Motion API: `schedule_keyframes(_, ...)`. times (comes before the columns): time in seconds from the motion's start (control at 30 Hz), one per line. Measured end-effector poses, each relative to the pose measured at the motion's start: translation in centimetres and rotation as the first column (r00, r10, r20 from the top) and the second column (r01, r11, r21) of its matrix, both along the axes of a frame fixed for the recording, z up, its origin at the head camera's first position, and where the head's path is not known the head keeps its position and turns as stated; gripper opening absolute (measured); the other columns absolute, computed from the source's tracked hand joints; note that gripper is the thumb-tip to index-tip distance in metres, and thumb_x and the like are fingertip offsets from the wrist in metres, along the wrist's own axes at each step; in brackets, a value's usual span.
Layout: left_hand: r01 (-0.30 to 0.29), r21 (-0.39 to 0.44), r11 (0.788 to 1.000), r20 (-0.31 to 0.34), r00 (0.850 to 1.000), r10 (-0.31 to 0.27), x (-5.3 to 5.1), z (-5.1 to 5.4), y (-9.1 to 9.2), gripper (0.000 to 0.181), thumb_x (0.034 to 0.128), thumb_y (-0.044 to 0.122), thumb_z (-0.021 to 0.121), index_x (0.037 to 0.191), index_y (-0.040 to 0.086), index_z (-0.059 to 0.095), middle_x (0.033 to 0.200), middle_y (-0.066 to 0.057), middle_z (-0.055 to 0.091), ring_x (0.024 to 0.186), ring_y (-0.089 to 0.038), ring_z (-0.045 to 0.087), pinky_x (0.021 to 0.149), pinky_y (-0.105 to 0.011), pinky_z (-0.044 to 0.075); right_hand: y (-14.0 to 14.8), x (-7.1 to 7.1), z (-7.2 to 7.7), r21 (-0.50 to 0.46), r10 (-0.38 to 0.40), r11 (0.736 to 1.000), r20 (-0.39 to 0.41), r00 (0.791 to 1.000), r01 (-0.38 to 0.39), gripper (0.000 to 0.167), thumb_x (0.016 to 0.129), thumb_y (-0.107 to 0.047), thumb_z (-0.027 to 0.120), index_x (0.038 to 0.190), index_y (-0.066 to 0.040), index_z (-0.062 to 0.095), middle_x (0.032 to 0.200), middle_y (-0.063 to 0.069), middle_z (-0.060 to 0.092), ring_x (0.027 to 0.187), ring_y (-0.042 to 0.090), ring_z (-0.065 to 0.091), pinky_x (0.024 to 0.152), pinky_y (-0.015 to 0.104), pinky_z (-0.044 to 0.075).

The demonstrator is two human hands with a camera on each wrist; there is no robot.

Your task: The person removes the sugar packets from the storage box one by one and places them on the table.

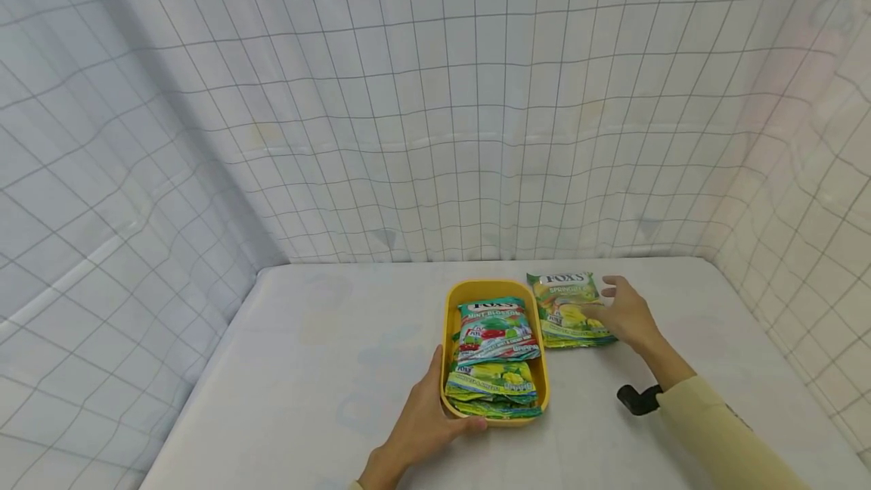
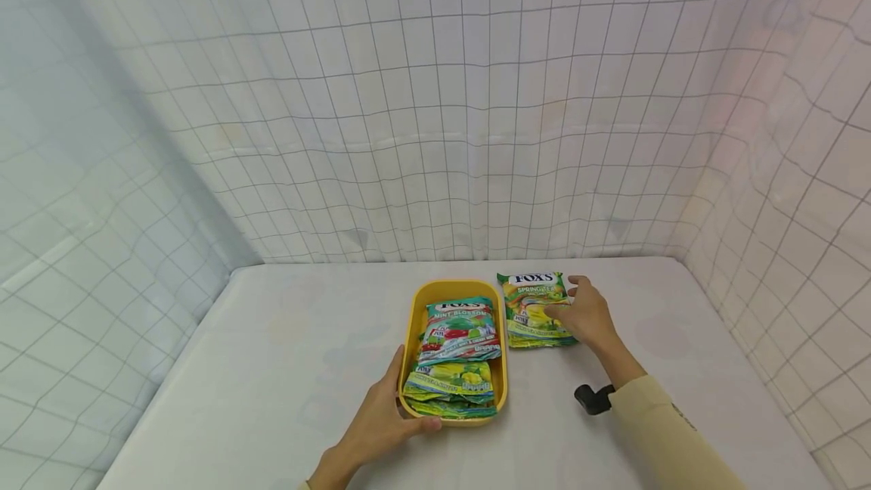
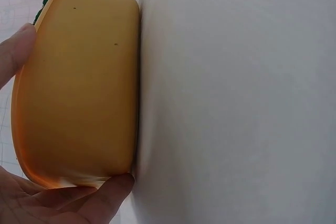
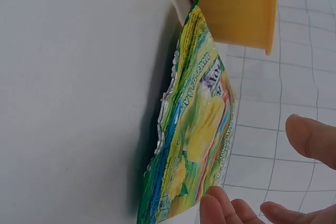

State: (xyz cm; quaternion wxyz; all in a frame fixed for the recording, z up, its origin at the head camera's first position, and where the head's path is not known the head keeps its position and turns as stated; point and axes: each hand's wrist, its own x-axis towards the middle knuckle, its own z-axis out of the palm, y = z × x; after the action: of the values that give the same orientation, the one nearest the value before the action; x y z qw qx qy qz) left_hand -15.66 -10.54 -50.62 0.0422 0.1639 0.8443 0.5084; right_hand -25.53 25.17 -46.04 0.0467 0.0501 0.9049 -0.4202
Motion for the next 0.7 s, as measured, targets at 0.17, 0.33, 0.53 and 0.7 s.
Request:
schedule_keyframes(0.17, 0.004, 0.007, 1.0, -0.007, 1.0, -0.004, 0.0, -0.1, 0.0, 0.119, 0.0709, 0.053, 0.091, 0.161, 0.025, 0.019, 0.142, 0.01, 0.055, 0.13, -0.014, 0.053, 0.109, -0.05, 0.041, -0.3, 0.2, 0.6, -0.042, 0.021, 0.999, -0.006, 1.0, -0.021, 0.092, 0.095, -0.035, 0.071, 0.157, 0.009, 0.019, 0.151, 0.036, 0.036, 0.132, 0.056, 0.04, 0.101, 0.065, 0.042)
schedule_keyframes(0.33, 0.006, 0.004, 1.0, -0.007, 1.0, -0.006, 0.0, -0.1, 0.0, 0.12, 0.0703, 0.053, 0.091, 0.161, 0.019, 0.02, 0.142, 0.011, 0.055, 0.129, -0.014, 0.053, 0.109, -0.049, 0.042, -0.7, 0.4, 1.1, -0.088, 0.029, 0.996, -0.012, 1.0, -0.03, 0.094, 0.094, -0.035, 0.073, 0.158, 0.007, 0.018, 0.153, 0.034, 0.035, 0.128, 0.053, 0.047, 0.099, 0.063, 0.045)
schedule_keyframes(0.53, 0.01, 0.002, 1.0, -0.013, 1.0, -0.01, 0.0, 0.0, 0.1, 0.121, 0.0704, 0.053, 0.091, 0.161, 0.016, 0.02, 0.141, 0.011, 0.055, 0.128, -0.014, 0.054, 0.109, -0.049, 0.042, -1.3, 0.8, 1.8, -0.141, 0.046, 0.989, -0.017, 0.999, -0.048, 0.093, 0.094, -0.036, 0.074, 0.159, 0.002, 0.02, 0.155, 0.031, 0.035, 0.127, 0.051, 0.049, 0.098, 0.063, 0.045)
schedule_keyframes(0.7, 0.003, 0.003, 1.0, -0.009, 1.0, -0.003, 0.1, 0.0, 0.0, 0.122, 0.0705, 0.053, 0.091, 0.161, 0.016, 0.019, 0.141, 0.011, 0.055, 0.129, -0.014, 0.053, 0.109, -0.05, 0.041, -1.7, 0.9, 2.0, -0.161, 0.061, 0.985, -0.026, 0.998, -0.064, 0.097, 0.093, -0.041, 0.075, 0.161, -0.001, 0.019, 0.156, 0.028, 0.037, 0.128, 0.049, 0.05, 0.098, 0.063, 0.046)
